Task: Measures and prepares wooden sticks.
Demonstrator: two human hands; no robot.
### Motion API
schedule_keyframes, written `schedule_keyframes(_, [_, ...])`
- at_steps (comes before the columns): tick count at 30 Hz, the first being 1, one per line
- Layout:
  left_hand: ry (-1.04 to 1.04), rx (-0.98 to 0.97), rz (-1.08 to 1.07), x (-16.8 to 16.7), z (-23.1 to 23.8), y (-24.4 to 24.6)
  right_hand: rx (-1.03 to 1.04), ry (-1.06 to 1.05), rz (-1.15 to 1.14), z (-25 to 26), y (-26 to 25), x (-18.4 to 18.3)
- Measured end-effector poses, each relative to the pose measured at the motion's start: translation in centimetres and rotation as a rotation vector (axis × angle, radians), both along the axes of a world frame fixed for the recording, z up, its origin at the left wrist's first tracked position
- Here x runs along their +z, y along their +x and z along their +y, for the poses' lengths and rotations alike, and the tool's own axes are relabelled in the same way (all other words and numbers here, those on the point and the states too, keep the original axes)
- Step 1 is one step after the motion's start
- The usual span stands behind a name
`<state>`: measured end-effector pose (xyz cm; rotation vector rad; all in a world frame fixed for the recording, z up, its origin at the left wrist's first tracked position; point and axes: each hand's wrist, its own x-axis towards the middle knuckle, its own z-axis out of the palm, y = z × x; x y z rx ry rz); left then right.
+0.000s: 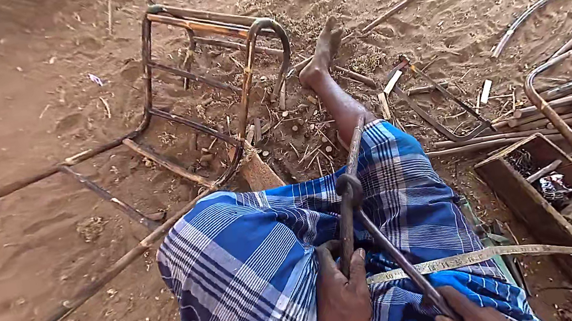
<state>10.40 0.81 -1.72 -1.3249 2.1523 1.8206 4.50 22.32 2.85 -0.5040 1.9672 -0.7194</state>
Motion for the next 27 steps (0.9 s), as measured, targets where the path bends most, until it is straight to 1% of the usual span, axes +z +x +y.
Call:
schedule_keyframes(2, [-0.027,-0.015,0.046,0.4,0.4,0.7,0.146,-0.067,-0.114,2.3,-5.6,-0.3])
schedule_keyframes(4, [-0.085,-0.017,0.072,0.3,1.2,1.0,0.240,-0.150,-0.309,4.1,-11.2,1.1])
schedule_keyframes(6, [-0.068,-0.018,0.110,0.2,0.7,0.3,0.163,-0.292,-0.467,5.6,-13.9,1.8])
schedule_keyframes(7, [-0.059,-0.009,0.123,0.3,0.5,-0.1,0.102,-0.357,-0.488,6.2,-14.4,1.7])
schedule_keyframes(9, [-0.055,0.019,0.143,0.6,-0.2,-1.0,0.001,-0.410,-0.343,6.6,-15.3,0.8])
schedule_keyframes(11, [-0.045,0.055,0.180,1.0,-0.6,-1.7,-0.093,-0.397,-0.159,6.3,-15.9,-0.8])
schedule_keyframes(13, [-0.010,0.084,0.270,1.5,-0.7,-2.1,-0.186,-0.392,-0.087,5.9,-16.1,-3.0])
schedule_keyframes(15, [-0.023,0.039,0.356,2.4,-1.3,-2.9,-0.246,-0.416,-0.079,6.0,-15.6,-4.6])
schedule_keyframes(16, [-0.008,0.001,0.351,3.2,-2.3,-4.1,-0.264,-0.426,-0.086,6.1,-15.3,-4.9])
schedule_keyframes(17, [0.065,-0.001,0.326,4.0,-3.6,-5.8,-0.280,-0.440,-0.098,6.2,-14.9,-5.1])
schedule_keyframes(18, [0.150,0.030,0.291,4.4,-4.8,-7.7,-0.288,-0.458,-0.121,6.5,-14.4,-5.3])
schedule_keyframes(19, [0.205,0.103,0.263,4.6,-6.0,-9.7,-0.287,-0.485,-0.152,6.8,-13.8,-5.5])
schedule_keyframes(20, [0.223,0.205,0.288,4.3,-7.0,-11.7,-0.289,-0.526,-0.191,6.9,-13.6,-5.7])
schedule_keyframes(22, [0.267,0.341,0.441,3.9,-8.1,-14.1,-0.288,-0.563,-0.221,7.3,-13.9,-6.2])
schedule_keyframes(24, [0.250,0.325,0.549,3.4,-8.2,-13.8,-0.316,-0.494,-0.155,8.2,-14.7,-7.2])
schedule_keyframes(25, [0.234,0.302,0.562,3.3,-8.4,-13.6,-0.327,-0.444,-0.100,8.8,-15.5,-8.0])
schedule_keyframes(27, [0.276,0.279,0.502,3.1,-8.9,-13.9,-0.323,-0.316,0.031,10.2,-17.4,-10.0])
